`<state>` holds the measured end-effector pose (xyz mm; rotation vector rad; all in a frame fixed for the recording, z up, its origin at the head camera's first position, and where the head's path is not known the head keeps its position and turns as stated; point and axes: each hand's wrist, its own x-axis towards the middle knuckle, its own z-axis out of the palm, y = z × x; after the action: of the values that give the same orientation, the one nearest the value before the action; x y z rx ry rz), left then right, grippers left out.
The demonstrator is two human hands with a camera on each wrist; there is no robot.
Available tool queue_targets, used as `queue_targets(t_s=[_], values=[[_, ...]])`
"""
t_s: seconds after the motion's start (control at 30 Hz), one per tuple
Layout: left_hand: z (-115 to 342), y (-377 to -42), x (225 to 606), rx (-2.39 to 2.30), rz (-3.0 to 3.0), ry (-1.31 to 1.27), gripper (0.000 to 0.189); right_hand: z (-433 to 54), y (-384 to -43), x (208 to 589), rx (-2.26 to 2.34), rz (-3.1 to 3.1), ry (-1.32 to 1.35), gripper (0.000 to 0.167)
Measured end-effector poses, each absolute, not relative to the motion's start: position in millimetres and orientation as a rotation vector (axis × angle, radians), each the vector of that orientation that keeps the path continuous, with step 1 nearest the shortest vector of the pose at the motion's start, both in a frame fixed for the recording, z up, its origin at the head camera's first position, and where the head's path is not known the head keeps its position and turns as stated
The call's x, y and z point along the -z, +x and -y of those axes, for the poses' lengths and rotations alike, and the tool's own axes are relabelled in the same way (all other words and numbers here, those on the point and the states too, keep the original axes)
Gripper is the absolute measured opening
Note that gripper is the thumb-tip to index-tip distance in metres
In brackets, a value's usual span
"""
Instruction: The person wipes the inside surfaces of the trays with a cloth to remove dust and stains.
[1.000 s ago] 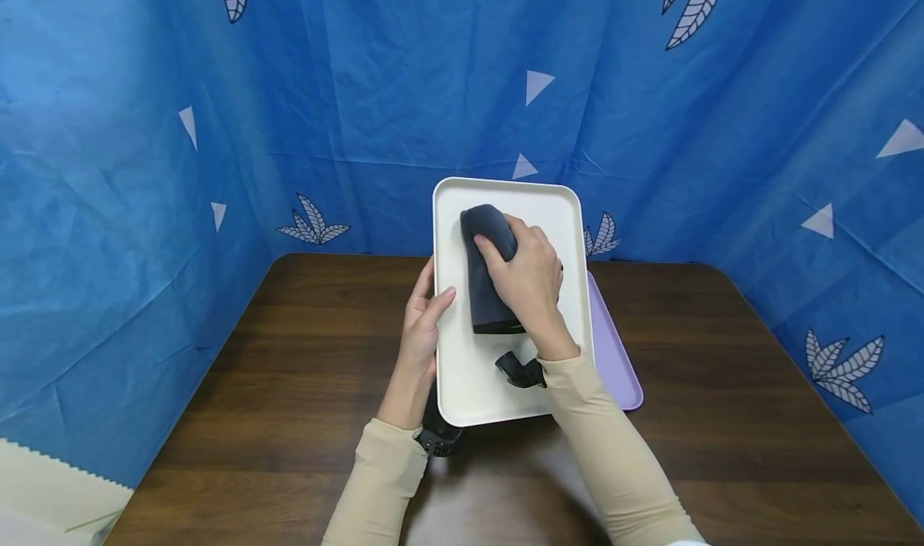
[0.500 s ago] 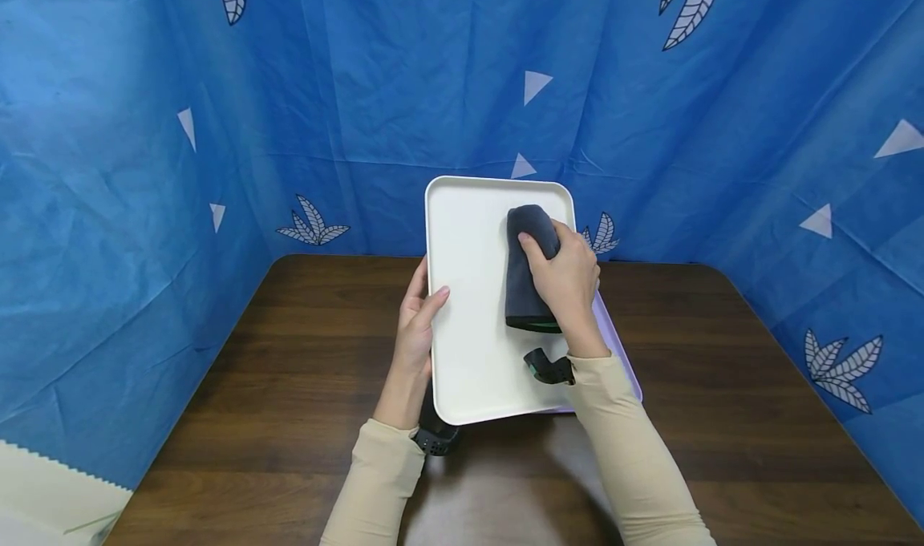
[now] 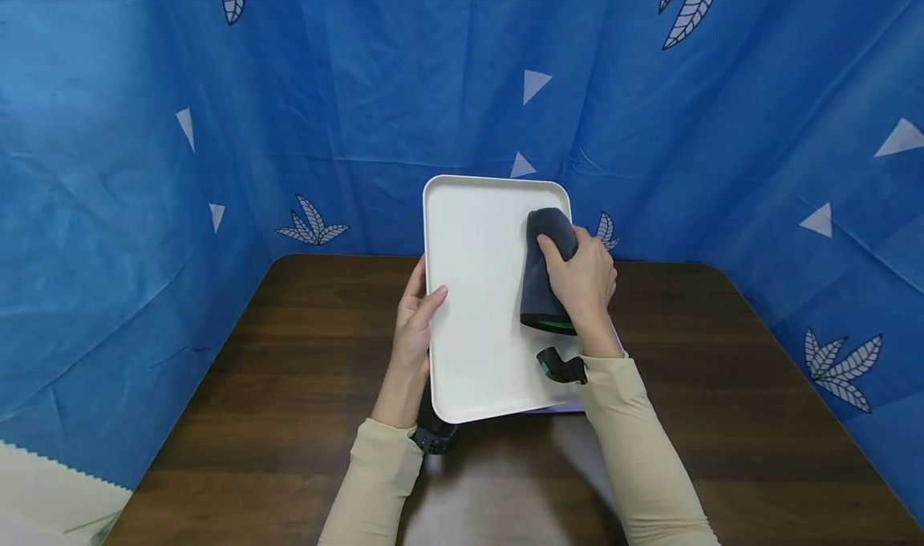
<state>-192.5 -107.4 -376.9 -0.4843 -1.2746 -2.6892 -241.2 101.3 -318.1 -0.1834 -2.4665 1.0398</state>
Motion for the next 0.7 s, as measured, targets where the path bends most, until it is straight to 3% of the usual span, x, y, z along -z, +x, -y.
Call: queue_targets(t_s=[0.3, 0.7], values=[[105.8, -193.9, 379.2, 2.664, 1.314, -0.489, 0.06, -96.2, -238.4, 320.2, -1.035, 2.455, -0.185, 0.065], [105.3, -195.1, 380.2, 2.657, 1.334, -0.447, 0.06, -60.8, -226.5, 319.0, -0.98, 2.45, 0.028, 0.058]])
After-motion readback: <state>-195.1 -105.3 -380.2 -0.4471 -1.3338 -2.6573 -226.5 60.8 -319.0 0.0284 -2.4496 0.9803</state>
